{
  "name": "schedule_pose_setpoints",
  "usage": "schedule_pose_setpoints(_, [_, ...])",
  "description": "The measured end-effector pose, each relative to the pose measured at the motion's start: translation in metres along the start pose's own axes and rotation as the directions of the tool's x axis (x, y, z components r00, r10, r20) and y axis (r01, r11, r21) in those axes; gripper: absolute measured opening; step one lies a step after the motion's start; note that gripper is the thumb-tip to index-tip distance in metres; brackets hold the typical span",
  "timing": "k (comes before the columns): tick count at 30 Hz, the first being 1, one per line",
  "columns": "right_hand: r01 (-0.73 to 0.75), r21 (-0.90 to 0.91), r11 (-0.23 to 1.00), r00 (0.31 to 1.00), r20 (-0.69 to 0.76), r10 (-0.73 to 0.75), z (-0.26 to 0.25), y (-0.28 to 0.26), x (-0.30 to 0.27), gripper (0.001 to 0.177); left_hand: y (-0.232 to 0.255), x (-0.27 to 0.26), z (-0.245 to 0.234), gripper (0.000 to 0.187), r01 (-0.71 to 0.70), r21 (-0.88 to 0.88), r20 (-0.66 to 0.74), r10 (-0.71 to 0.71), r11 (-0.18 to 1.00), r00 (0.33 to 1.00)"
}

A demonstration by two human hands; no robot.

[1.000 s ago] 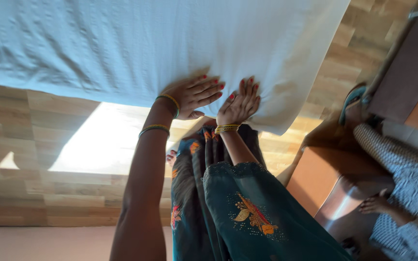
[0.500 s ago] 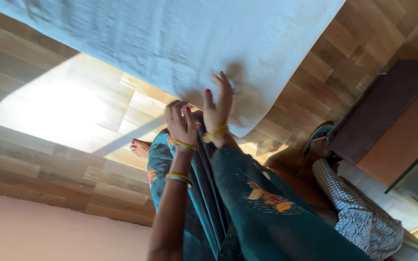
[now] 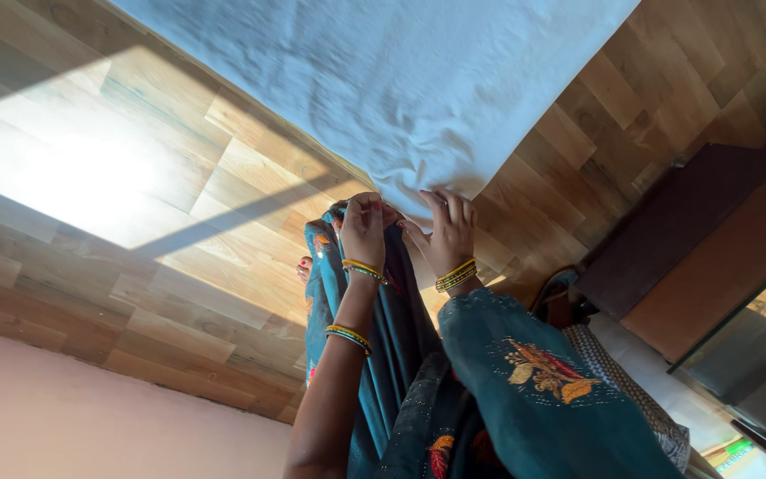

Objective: The person smooths and tucks a white bedsheet onto a mattress, working along the edges to ensure a tight fit. She uses both hands to pull the fabric taut and fold the excess under the mattress, moving systematically around the bed.

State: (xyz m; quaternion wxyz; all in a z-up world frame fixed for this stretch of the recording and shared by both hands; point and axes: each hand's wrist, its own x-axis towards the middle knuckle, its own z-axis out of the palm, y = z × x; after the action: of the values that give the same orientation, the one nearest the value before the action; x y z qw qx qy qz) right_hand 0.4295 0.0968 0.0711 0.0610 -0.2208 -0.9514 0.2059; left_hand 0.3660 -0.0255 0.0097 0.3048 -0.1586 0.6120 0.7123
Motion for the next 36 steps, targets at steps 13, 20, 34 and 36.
schedule_pose_setpoints(13, [-0.616, 0.783, 0.086, 0.511, 0.314, 0.800, 0.036, 0.045, -0.047, 0.033, 0.005, 0.009, 0.017, 0.009, -0.152, 0.316, -0.001, 0.161, 0.936, 0.987])
schedule_pose_setpoints(20, [-0.652, 0.758, 0.006, 0.571, 0.486, 0.662, 0.046, 0.054, -0.045, 0.030, 0.004, 0.016, 0.024, 0.019, 0.079, 0.151, -0.058, -0.070, 0.985, 0.996])
schedule_pose_setpoints(34, [-0.444, 0.887, 0.123, 0.788, 0.322, 0.524, 0.036, 0.066, -0.067, 0.023, -0.001, 0.022, 0.049, 0.029, 0.217, -0.050, 0.082, -0.212, 0.975, 0.974])
schedule_pose_setpoints(36, [-0.405, 0.902, 0.152, 0.820, 0.284, 0.497, 0.041, 0.071, -0.073, 0.022, -0.003, 0.017, 0.048, 0.024, 0.269, -0.303, 0.177, -0.224, 0.914, 0.958])
